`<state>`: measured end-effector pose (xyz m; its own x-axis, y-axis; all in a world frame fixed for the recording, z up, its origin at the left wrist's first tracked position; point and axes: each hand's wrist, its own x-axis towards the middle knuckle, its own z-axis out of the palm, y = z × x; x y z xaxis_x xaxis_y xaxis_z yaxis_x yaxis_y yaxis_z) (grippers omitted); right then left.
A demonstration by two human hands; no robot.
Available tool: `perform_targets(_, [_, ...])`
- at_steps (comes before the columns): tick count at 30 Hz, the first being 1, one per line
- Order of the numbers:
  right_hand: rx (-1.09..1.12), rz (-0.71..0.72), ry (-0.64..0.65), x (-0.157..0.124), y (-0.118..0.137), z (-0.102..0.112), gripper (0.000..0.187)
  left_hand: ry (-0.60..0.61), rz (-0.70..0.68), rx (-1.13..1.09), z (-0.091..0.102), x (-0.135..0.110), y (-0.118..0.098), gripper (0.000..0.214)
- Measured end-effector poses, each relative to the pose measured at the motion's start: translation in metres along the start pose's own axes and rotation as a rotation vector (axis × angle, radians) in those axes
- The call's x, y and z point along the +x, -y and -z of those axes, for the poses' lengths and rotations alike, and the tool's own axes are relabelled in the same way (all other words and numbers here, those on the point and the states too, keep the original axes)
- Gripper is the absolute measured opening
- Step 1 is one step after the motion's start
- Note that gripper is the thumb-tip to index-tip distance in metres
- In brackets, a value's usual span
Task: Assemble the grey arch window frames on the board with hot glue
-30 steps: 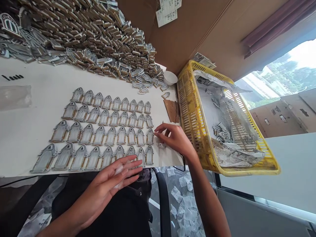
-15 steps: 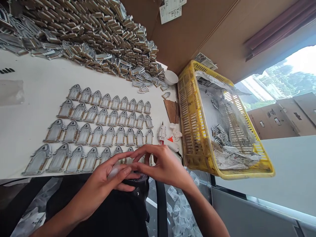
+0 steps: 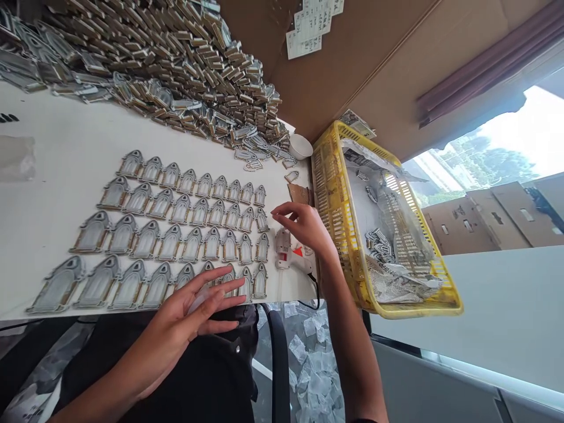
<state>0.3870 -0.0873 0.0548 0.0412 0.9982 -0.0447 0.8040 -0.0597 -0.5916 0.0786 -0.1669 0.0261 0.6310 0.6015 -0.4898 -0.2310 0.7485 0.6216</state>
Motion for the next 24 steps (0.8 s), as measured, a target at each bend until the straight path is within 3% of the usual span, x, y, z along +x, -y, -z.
perform_targets(5, [-0.013,0.019,0.074,0.022,-0.011,-0.010,0.025,0.008,0.008,-0.003,0.002,-0.003,0.002,0.048])
perform_targets(11, [-0.019,0.022,0.154,0.030,-0.013,-0.015,0.021,-0.018,0.025,-0.053,0.007,-0.004,0.005,0.046])
perform_targets(19, [-0.024,-0.003,0.133,0.026,-0.011,-0.012,0.022,0.079,-0.014,-0.066,0.012,-0.006,0.011,0.045])
perform_targets(24, [-0.021,0.000,0.075,0.006,0.009,-0.006,0.032,0.046,0.001,0.017,0.007,-0.004,0.001,0.050])
